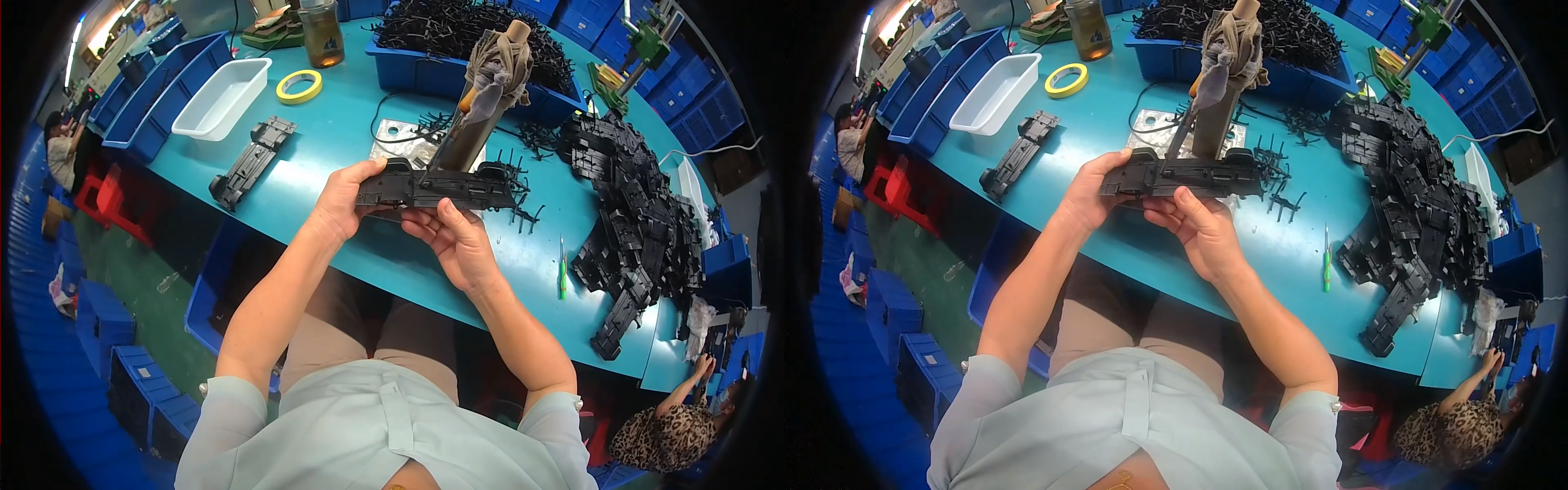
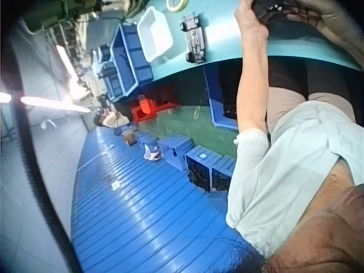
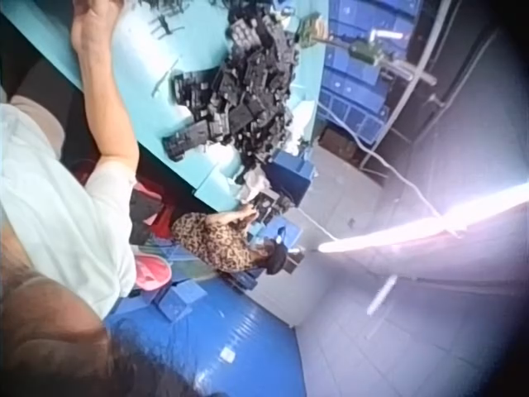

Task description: Assembling parts of a plastic toy truck in a factory setting.

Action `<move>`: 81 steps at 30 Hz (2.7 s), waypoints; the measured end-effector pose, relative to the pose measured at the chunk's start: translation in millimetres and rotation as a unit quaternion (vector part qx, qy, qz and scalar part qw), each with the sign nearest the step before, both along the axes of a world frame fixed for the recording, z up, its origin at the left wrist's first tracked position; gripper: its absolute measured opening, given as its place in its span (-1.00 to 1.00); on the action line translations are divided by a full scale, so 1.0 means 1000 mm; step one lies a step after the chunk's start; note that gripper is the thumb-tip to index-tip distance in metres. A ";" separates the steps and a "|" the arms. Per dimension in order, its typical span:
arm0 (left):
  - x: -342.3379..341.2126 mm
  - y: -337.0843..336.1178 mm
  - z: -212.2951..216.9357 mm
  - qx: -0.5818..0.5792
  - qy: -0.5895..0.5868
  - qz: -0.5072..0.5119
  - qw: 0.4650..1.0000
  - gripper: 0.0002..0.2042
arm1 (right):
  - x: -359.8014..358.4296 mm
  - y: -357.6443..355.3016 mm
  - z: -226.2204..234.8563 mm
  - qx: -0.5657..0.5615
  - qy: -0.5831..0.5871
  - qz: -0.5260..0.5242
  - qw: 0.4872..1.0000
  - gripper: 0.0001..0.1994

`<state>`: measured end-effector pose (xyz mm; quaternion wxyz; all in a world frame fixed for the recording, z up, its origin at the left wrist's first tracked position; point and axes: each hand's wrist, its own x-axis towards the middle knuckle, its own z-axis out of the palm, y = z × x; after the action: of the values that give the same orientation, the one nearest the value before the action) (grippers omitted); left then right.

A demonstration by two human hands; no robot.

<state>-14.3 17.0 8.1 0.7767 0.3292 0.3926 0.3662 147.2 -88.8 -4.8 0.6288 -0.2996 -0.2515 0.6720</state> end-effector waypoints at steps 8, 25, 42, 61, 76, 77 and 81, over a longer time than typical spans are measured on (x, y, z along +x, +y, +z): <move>-0.002 0.000 -0.002 0.002 -0.005 0.002 1.000 -0.72 | -0.002 -0.001 0.001 0.015 -0.005 -0.001 1.000 -0.64; 0.003 0.012 -0.007 0.003 -0.001 -0.045 0.999 -0.73 | 0.002 0.000 -0.001 -0.022 -0.006 -0.032 0.999 -0.72; 0.009 0.020 -0.009 -0.020 0.020 -0.048 0.998 -0.74 | 0.007 0.006 -0.004 -0.049 -0.042 -0.037 0.997 -0.63; 0.008 0.020 -0.006 -0.025 0.020 -0.056 0.998 -0.73 | 0.006 0.007 0.003 -0.044 -0.054 -0.028 0.997 -0.57; 0.010 0.018 -0.001 -0.029 0.024 -0.054 0.998 -0.73 | 0.008 0.008 0.001 -0.049 -0.058 -0.031 0.997 -0.57; 0.010 0.018 -0.001 -0.029 0.024 -0.054 0.998 -0.73 | 0.008 0.008 0.001 -0.048 -0.057 -0.030 0.997 -0.57; 0.011 0.019 -0.001 -0.041 0.028 -0.054 0.997 -0.74 | 0.007 0.008 0.001 -0.053 -0.053 -0.031 0.997 -0.55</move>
<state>-3.4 36.4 6.9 0.7966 0.3282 0.4109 0.2980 154.3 -81.2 -4.2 0.6188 -0.3753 -0.2392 0.6473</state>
